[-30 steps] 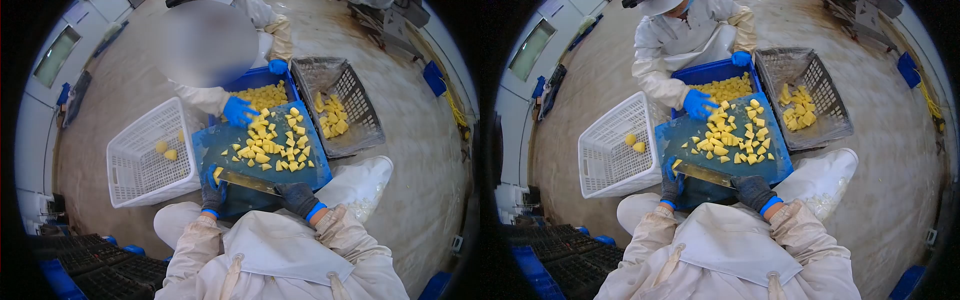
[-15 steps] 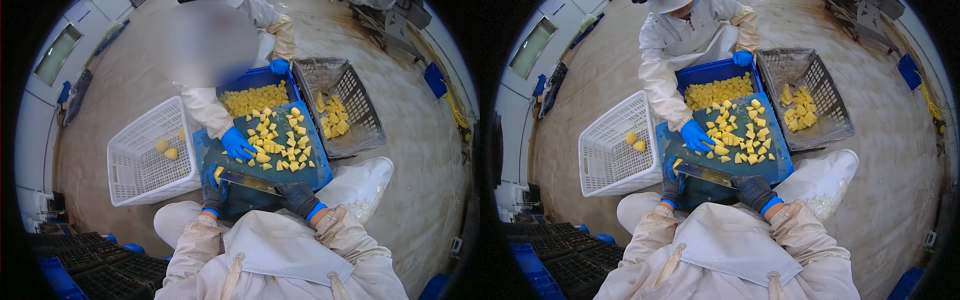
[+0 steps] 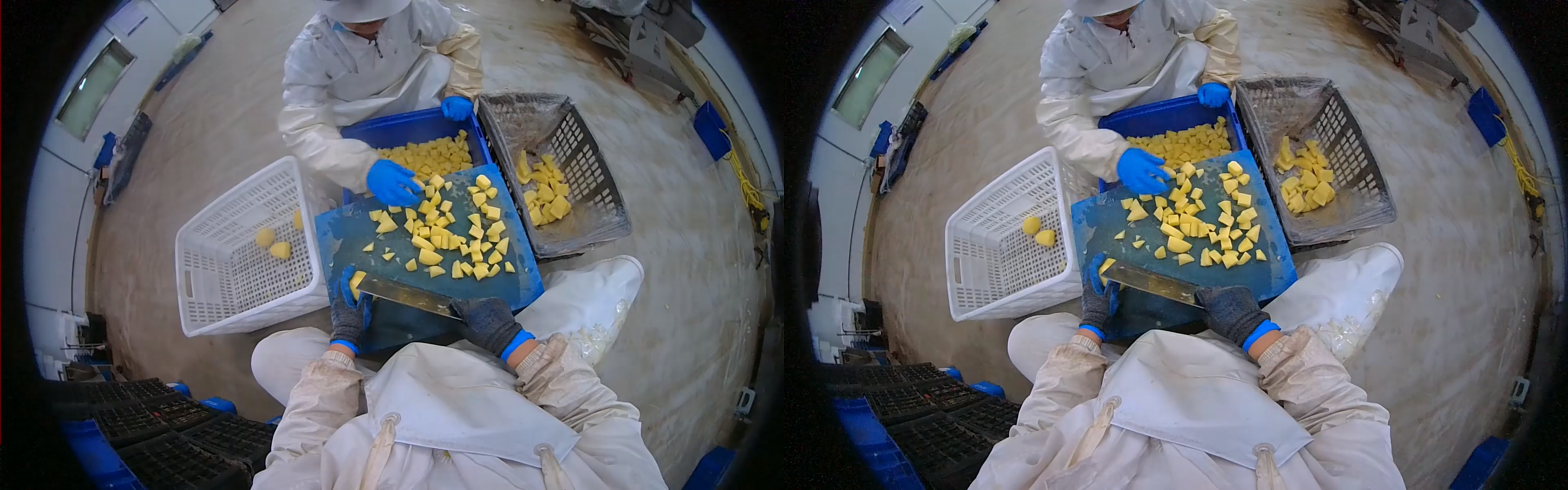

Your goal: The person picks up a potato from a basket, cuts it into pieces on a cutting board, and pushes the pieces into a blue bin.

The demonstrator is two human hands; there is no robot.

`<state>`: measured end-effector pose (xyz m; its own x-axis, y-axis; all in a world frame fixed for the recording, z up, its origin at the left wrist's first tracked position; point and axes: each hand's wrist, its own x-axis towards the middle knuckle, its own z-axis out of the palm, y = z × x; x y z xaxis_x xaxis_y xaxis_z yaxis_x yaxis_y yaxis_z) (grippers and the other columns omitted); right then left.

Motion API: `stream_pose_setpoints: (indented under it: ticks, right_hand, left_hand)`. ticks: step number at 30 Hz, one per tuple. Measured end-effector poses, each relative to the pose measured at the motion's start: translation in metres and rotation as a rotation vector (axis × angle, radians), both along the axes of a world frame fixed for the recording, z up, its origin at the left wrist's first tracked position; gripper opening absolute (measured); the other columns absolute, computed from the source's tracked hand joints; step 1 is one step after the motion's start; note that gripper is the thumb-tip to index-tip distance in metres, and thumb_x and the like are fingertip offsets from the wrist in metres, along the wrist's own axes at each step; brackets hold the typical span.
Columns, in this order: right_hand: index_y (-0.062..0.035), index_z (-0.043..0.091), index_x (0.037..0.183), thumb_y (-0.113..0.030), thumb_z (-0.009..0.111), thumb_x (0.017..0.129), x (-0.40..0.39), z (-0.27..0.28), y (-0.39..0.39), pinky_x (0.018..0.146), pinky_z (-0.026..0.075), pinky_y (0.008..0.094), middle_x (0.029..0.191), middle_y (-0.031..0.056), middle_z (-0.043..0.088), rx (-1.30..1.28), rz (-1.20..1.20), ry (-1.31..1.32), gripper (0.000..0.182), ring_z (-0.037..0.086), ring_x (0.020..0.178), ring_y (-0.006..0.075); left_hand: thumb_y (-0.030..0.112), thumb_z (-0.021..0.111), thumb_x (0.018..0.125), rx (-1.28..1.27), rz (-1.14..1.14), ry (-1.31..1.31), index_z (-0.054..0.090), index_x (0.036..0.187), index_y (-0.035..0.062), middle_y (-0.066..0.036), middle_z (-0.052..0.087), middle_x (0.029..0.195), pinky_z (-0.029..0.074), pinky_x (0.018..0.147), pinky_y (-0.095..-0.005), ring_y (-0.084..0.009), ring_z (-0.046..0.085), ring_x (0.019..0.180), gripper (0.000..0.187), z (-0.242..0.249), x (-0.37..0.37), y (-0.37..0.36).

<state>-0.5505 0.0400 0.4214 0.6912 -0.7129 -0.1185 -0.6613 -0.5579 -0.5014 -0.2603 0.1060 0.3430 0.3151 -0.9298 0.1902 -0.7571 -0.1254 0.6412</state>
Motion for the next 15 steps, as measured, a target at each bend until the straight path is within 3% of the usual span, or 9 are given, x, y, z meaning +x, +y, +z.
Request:
stream_pose_setpoints:
  ticks: [7,12,15]
  right_hand:
    - [-0.0098,0.063,0.088,-0.02,0.059,0.076,0.003,0.005,-0.003,0.066,0.05,0.0426,0.078,0.0155,0.064,0.054,-0.002,0.063,0.016,0.064,0.073,0.034]
    - [-0.0095,0.062,0.09,-0.028,0.062,0.075,0.004,0.003,-0.005,0.068,0.049,0.0426,0.078,0.0164,0.063,0.015,-0.016,0.007,0.023,0.062,0.075,0.0348]
    - [-0.008,0.062,0.094,-0.029,0.06,0.078,0.01,0.009,-0.006,0.07,0.048,0.0444,0.084,0.0181,0.064,0.12,-0.028,0.148,0.026,0.062,0.081,0.0351]
  left_hand:
    - [0.028,0.058,0.086,-0.019,0.01,0.045,0.041,0.128,0.0034,-0.023,0.046,0.123,0.033,0.1,-0.0446,-0.0391,0.043,0.115,0.052,0.007,-0.004,0.002]
    - [0.024,0.061,0.085,-0.034,0.143,0.391,0.044,0.126,0.0014,-0.02,0.049,0.121,0.036,0.097,-0.0403,-0.0348,0.046,0.113,0.05,0.009,-0.011,0.01]
    - [0.024,0.061,0.085,-0.078,0.085,0.377,0.045,0.125,0.0014,-0.019,0.05,0.12,0.038,0.095,-0.039,-0.0337,0.047,0.112,0.049,0.01,-0.011,0.01]
